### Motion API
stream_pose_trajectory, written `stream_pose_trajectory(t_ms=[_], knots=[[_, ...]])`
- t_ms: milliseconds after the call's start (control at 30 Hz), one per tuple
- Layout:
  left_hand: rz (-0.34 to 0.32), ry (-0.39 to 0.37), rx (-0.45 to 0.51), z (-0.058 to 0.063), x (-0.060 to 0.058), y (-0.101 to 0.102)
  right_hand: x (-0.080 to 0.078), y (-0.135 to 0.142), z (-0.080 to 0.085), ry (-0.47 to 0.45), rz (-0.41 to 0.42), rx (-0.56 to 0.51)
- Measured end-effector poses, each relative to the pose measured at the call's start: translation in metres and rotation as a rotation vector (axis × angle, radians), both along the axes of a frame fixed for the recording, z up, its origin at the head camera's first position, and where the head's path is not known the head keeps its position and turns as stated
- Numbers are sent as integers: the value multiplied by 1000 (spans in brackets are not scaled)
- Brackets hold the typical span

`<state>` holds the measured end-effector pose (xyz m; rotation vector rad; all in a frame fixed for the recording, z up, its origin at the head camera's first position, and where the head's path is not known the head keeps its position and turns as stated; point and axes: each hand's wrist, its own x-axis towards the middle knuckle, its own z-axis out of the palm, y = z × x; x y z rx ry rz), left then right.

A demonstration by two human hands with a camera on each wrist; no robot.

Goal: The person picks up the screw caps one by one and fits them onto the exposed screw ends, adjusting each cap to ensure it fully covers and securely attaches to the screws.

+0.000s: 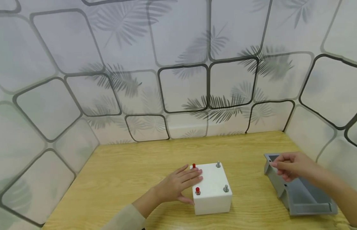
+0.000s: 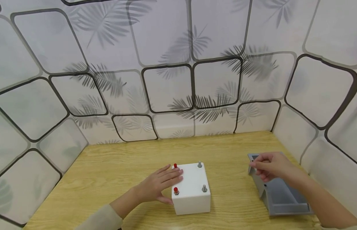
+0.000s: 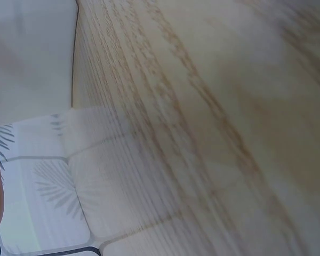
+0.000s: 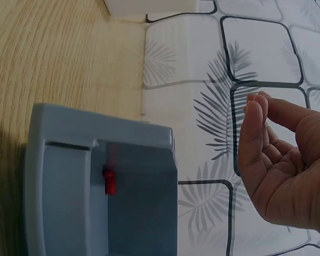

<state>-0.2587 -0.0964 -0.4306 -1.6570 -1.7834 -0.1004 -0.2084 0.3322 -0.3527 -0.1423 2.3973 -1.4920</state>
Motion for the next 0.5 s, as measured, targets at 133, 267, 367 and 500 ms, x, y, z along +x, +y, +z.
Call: stream_pose_trajectory(t_ms=[133,267,367,500], knots=[[4,6,-3,-1,0,0,0,5,-2,-10,-21,19],[-5,0,-2,-2,0,-1,-1,9,-3,-15,-57,41],[-23,-28,-3,-2,-1,-1,-1,12,-4,-15,-89,44],[-45,-68,-3,-2,-3,-1,-2,15,-6,4,-120,38]])
